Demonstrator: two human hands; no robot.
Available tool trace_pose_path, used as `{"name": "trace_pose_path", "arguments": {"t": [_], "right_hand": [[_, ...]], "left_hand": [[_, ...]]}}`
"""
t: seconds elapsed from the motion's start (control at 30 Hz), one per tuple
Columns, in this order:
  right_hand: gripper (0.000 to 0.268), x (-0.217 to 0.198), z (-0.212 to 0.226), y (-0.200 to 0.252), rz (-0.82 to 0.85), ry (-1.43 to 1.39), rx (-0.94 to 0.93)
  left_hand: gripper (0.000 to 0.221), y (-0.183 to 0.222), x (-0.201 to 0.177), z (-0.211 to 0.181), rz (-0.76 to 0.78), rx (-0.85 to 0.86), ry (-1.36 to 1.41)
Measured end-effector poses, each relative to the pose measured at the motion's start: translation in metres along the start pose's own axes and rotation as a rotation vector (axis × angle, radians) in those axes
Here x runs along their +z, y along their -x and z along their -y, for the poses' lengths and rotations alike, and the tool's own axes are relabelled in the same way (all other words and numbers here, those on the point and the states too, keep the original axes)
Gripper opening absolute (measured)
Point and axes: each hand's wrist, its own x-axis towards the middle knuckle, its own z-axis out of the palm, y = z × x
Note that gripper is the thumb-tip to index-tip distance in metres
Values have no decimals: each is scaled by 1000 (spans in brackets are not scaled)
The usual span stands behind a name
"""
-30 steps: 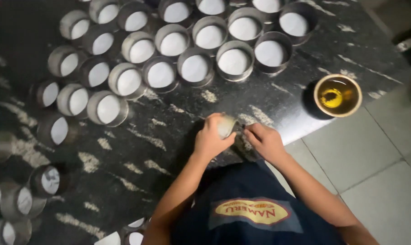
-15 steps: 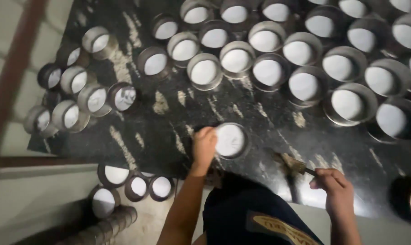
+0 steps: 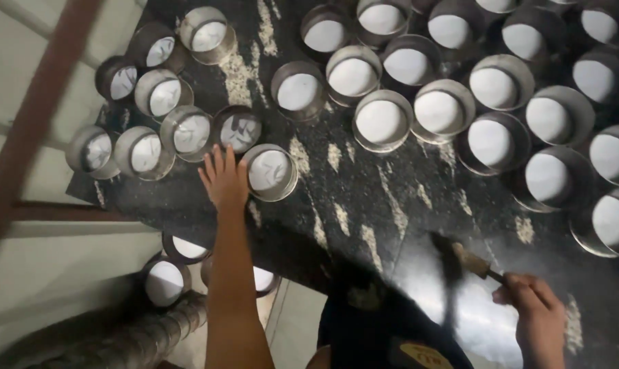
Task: Greasing the interior of small circular metal ring molds with oil using a brush.
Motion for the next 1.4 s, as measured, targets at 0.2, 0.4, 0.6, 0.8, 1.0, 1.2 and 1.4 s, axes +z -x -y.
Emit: {"name": "trace_pose_path", "arguments": {"t": [0.2,0.4,0.6,0.8,1.0,1.2,1.4], "right_hand": [[26,4,-50,-10,-60,-122,72],[25,16,-26,3,-147,-51,156],[25,0,-35,11,-280,-40,240],[24,-3,-24,22,-361,-98,245],[27,-25,-64,57,-497,-95,230],[25,-25,-89,72,-558,-190,350],[28,-24,-92,66,-463,-153,301]], "left_hand": [[55,-83,16,39,-1,49,-48],[50,-157,15,61,-16,85,-113],[52,-207,13,-47,-139,138,169],[72,-217,55,-233,69,359,366],[92,-236,78,-300,334,351,234],[88,-246,61,-318,478,390,83],[98,-250,68,-343,487,294,94]]}}
